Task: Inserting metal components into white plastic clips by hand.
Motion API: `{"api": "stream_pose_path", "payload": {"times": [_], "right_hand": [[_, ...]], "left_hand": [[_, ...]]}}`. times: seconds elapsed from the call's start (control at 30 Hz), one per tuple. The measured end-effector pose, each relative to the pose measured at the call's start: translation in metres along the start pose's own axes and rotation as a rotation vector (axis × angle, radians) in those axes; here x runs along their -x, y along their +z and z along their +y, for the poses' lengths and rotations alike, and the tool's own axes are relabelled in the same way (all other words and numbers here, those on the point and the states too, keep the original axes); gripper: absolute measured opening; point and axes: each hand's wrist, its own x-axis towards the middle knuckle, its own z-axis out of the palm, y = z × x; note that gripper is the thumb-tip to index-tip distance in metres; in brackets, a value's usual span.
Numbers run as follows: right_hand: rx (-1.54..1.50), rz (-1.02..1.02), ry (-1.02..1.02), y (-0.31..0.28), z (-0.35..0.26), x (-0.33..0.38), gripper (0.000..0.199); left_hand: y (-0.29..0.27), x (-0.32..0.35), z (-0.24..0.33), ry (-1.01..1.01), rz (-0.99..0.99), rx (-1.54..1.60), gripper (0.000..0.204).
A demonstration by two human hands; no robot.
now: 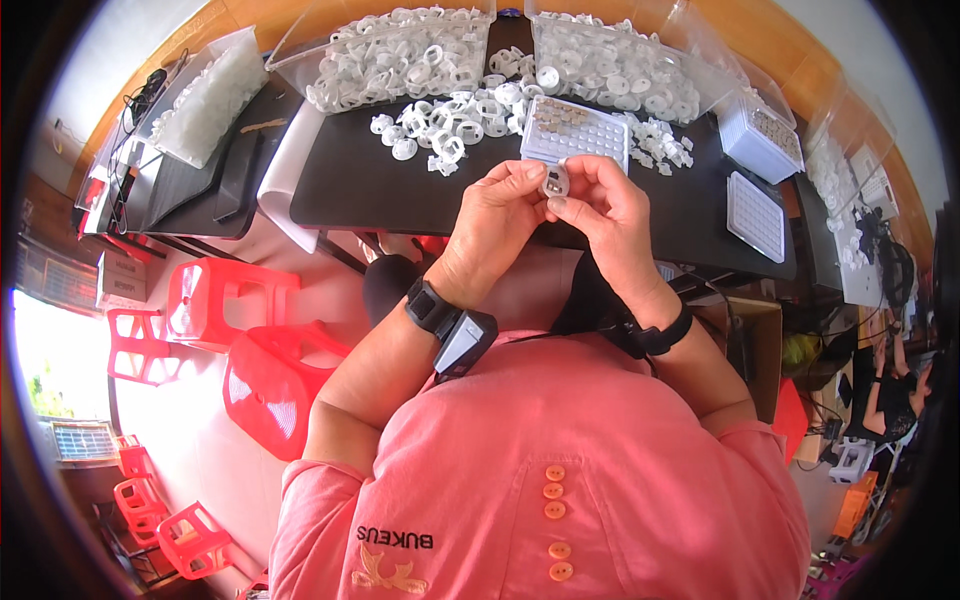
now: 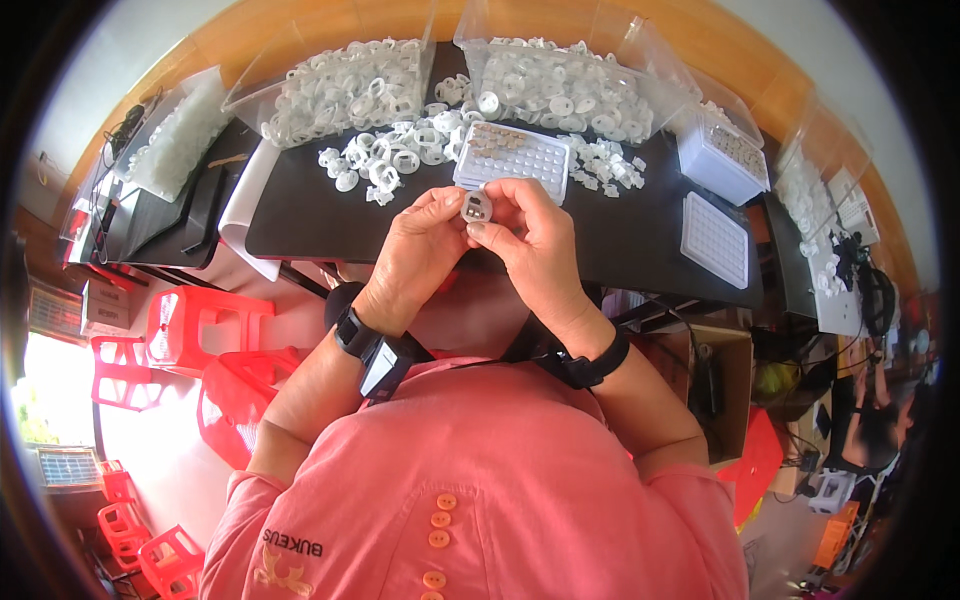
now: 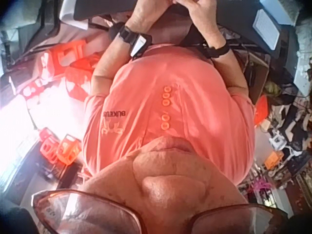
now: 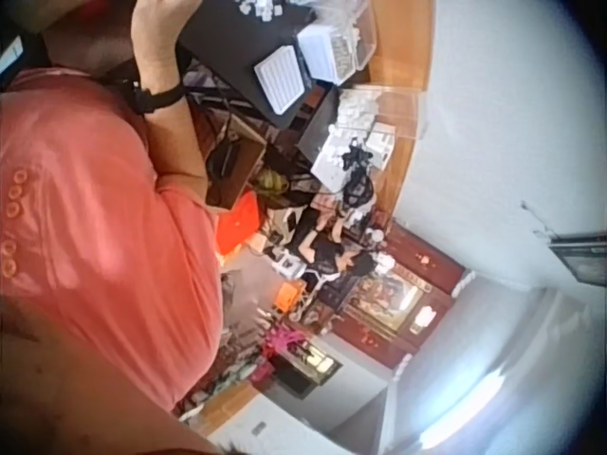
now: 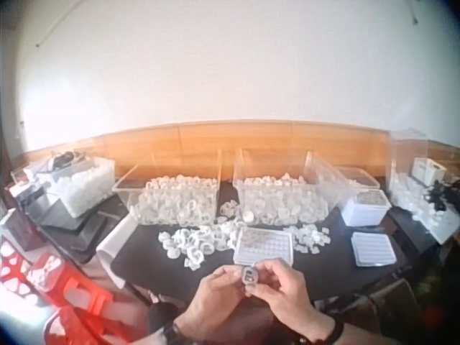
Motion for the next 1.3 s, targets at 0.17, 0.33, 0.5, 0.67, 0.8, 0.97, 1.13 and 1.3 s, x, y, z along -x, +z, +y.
{"api": "stream_pose_path", "payload": {"times": [0.17, 0.33, 0.5, 0.67, 0.8, 0.97, 1.13, 1.3], "right_hand": [[0.295, 0.04, -0.113, 0.0, 0.002, -0.004, 0.03], [0.429, 0.013, -0.29, 0.002, -0.003, -0.008, 0.034], [0.563, -0.083, -0.44, -0.008, -0.012, -0.013, 0.039], [0.634, -0.177, -0.537, -0.013, -0.024, -0.014, 0.041], [0.565, -0.136, -0.55, -0.012, -0.017, -0.014, 0.045], [0.495, -0.138, -0.52, -0.016, -0.007, -0.013, 0.04], [0.321, -0.192, -0.385, -0.017, -0.008, -0.01, 0.028], [0.358, -0.142, -0.437, -0.013, -0.001, -0.013, 0.013]], "left_hand": [[0.013, 0.002, 0.0, 0.078, 0.119, -0.089, 0.017], [0.008, -0.004, 0.001, 0.008, 0.064, -0.03, 0.015], [0.013, 0.0, 0.014, -0.15, -0.093, -0.109, 0.019], [0.015, 0.004, 0.013, -0.144, -0.122, -0.119, 0.022], [0.011, 0.002, 0.013, -0.121, -0.17, -0.133, 0.021], [0.006, 0.002, 0.009, -0.115, -0.125, -0.117, 0.017], [0.003, 0.003, 0.004, -0.034, -0.083, -0.086, 0.016], [0.01, 0.009, 0.004, 0.001, -0.047, -0.128, 0.025]]}}
